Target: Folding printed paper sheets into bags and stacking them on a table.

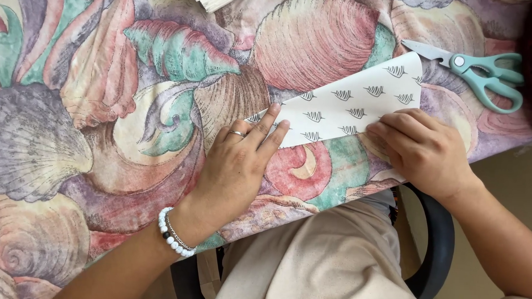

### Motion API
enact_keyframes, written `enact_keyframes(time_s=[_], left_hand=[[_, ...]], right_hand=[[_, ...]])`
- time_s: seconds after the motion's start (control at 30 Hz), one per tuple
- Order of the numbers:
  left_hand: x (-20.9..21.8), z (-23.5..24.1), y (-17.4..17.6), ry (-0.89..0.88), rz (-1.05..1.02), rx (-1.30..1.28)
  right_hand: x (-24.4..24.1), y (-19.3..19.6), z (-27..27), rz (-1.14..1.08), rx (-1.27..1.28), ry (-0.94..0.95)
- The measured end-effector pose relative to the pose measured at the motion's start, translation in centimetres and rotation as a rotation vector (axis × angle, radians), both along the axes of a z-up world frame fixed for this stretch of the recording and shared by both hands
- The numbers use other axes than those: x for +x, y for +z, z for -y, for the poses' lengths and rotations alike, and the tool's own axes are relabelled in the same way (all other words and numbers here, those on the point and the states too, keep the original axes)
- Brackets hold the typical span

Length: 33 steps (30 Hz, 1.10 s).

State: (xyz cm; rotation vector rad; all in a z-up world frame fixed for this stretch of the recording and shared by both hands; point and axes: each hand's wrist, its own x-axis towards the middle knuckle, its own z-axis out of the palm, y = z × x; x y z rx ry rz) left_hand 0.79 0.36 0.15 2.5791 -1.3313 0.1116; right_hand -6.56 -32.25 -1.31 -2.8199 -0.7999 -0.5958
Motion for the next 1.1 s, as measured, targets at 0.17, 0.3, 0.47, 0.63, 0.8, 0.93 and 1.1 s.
enact_keyframes(time_s=[0.17, 0.3, 0.47, 0.63, 0.8, 0.93, 1.1], left_hand=[[0.4, 0.0, 1.0, 0.004, -0.091, -0.022], [1.0, 0.0, 1.0, -0.019, -0.071, -0.075], [1.3, 0.3, 1.8, -0.027, -0.080, -0.064], [1.0, 0.7, 2.1, 0.006, -0.096, 0.053], [0.3, 1.6, 1.9, -0.003, 0.144, 0.187], [0.3, 1.7, 1.6, 0.012, 0.165, 0.125], [0.5, 1.3, 0.9, -0.019, -0.036, 0.024]], right_hand=[[0.0, 0.0, -0.2, 0.040, -0.015, -0.004], [0.1, 0.4, -0.4, 0.033, -0.021, 0.010], [-0.1, 1.3, -1.4, 0.089, -0.200, -0.011], [0.7, 2.5, -2.0, -0.023, -0.148, -0.024], [3.9, 3.5, -5.2, -0.157, -0.244, 0.052], [6.3, 4.5, -8.1, -0.180, -0.295, 0.072], [7.5, 3.6, -9.0, -0.259, -0.356, 0.099]])
